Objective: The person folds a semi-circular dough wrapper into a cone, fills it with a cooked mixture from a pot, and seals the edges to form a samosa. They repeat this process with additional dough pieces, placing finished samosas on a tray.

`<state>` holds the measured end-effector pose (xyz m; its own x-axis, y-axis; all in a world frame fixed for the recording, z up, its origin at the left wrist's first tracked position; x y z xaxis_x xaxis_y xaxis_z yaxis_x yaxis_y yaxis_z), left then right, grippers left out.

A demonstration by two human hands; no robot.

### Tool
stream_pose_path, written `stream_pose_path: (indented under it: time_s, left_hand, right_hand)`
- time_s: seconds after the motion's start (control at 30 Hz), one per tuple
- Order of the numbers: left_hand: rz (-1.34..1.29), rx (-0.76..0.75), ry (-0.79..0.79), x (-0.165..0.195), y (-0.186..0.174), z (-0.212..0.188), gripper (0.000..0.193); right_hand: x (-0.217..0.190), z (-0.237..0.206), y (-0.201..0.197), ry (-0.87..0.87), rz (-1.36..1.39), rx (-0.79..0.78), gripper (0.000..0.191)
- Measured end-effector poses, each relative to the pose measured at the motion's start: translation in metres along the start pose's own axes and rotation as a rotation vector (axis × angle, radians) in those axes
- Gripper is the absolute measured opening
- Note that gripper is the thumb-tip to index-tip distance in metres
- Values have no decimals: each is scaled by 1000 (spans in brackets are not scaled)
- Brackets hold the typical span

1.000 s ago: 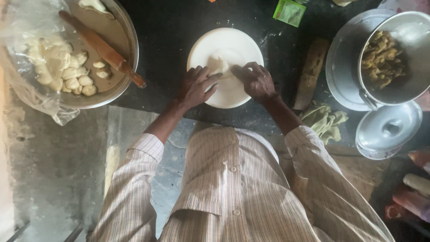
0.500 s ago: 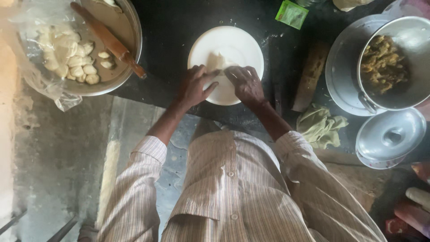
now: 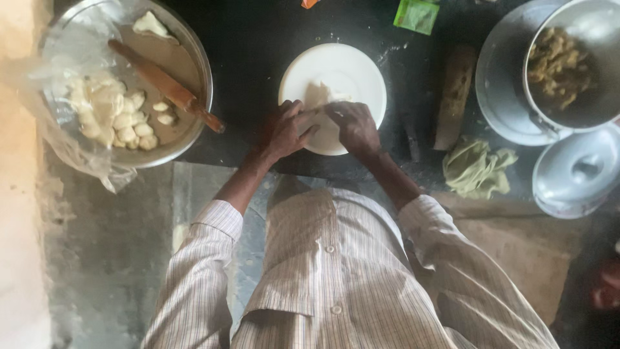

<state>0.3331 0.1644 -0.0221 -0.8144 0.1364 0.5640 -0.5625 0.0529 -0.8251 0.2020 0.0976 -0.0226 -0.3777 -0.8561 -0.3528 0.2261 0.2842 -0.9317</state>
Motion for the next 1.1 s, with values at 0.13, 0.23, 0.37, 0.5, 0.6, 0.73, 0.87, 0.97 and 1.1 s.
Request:
stream_pose_path:
  time_s: [0.13, 0.23, 0.37, 0.5, 0.6, 0.73, 0.87, 0.97, 1.1]
  left_hand:
    - [-66, -148, -14, -36, -9, -2, 42]
    - [-35, -173, 85, -51, -18, -2, 43]
    - [-80, -176, 150, -69, -24, -3, 43]
    - [-71, -200, 208, -76, -23, 3, 44]
    - [-60, -269, 184, -84, -18, 11, 45]
    - [-102, -237, 241, -81, -23, 18, 46]
    - [-50, -250, 241, -79, -23, 25, 45]
    - [-66, -242, 252, -79, -24, 28, 44]
    - [-90, -266, 211, -83, -19, 31, 42]
  right_hand:
    - [-25, 21, -4, 130, 108, 7, 35]
    - [-51, 39, 2, 116, 57, -5, 44]
    - [-58, 52, 4, 150, -1, 50, 40]
    - [-41, 53, 0, 210, -16, 103, 26]
    - [-27, 56, 4, 233, 47, 38, 25]
    - [-17, 63, -3, 208, -39, 18, 29]
    - [3, 70, -10, 225, 60, -37, 33]
    - [9, 76, -18, 168, 64, -31, 33]
    - [13, 81, -18, 104, 24, -64, 31]
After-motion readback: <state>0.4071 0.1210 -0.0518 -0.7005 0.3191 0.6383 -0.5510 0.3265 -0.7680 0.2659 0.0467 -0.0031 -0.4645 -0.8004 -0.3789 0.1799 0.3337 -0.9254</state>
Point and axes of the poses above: each hand's wrist, its own z-axis towards the middle knuckle, its own y-axis out of the palm, x = y × z, the point moved 9 cm from there along z, towards the middle knuckle, and after that the axes turned 15 degrees about -x, right-handed, at the moved point
